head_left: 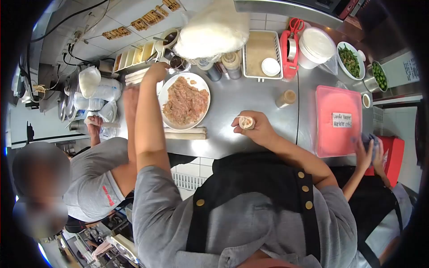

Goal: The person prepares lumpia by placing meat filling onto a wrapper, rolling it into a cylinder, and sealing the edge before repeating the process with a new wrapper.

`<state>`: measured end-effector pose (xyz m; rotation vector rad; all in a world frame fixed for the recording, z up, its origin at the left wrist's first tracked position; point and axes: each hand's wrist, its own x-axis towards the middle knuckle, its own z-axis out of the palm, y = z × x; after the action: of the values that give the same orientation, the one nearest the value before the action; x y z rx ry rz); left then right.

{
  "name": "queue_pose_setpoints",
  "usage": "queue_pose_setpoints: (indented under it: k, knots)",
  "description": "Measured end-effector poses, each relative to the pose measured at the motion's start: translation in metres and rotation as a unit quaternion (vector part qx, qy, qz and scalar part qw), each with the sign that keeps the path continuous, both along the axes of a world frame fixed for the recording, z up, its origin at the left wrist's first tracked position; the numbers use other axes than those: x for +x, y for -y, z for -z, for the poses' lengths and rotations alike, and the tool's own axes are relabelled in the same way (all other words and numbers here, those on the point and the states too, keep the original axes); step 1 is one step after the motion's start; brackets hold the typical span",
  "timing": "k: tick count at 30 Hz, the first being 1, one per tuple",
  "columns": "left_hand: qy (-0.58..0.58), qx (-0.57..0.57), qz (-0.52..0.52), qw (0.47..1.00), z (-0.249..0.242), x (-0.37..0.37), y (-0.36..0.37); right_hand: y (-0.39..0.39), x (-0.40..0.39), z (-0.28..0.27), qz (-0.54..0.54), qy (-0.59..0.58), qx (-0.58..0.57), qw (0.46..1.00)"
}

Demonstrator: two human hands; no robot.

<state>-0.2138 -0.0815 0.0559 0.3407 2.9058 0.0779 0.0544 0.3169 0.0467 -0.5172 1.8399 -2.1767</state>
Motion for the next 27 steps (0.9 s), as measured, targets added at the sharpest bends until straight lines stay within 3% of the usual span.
queue_pose_setpoints:
  k: [2,4,5,7,9,11,12,14,17,19,21,25,27]
  knots:
    - [0.033,-0.020,-0.014,0.999,0.007,-0.006,-0.004,-0.003,0.000,-0.003,0.009,-0.024,0.032,0.999]
    - [0.013,0.027,-0.135,0.990,0.013,-0.003,-0.003,-0.006,0.008,-0.009,0.045,0.031,-0.014,0.998]
    - [0.013,0.026,-0.136,0.990,0.011,-0.005,0.001,-0.008,0.010,-0.010,0.044,0.031,-0.015,0.998]
    - [-0.094,0.046,-0.201,0.974,0.011,-0.016,0.016,-0.013,0.011,-0.009,0.052,0.113,-0.005,0.992]
    - [-0.117,0.056,-0.235,0.963,0.015,-0.027,0.046,-0.012,0.011,-0.006,0.069,0.100,-0.012,0.993]
    - [-0.026,-0.046,-0.191,0.980,0.035,-0.042,0.087,-0.010,0.012,-0.003,0.084,0.090,-0.015,0.992]
    - [0.070,-0.044,-0.287,0.954,0.028,-0.035,0.085,-0.011,0.011,0.001,0.094,0.078,-0.012,0.992]
    - [0.104,-0.156,-0.299,0.936,0.048,-0.009,0.082,-0.011,0.005,0.009,0.109,0.064,-0.009,0.992]
    - [0.187,-0.198,-0.225,0.935,0.128,0.012,0.140,-0.014,0.005,0.012,0.127,0.079,0.077,0.986]
    - [0.220,-0.197,-0.220,0.930,0.128,0.029,0.137,-0.010,0.002,0.002,0.117,0.054,0.081,0.988]
    - [0.130,-0.207,-0.303,0.921,0.109,0.044,0.108,-0.010,0.003,0.003,0.135,0.066,0.081,0.985]
    - [0.086,-0.199,-0.302,0.928,0.112,0.065,0.094,-0.009,0.002,0.004,0.143,0.039,0.022,0.989]
    - [0.002,-0.156,-0.370,0.916,0.113,0.069,0.092,-0.007,0.003,0.003,0.153,0.032,0.012,0.988]
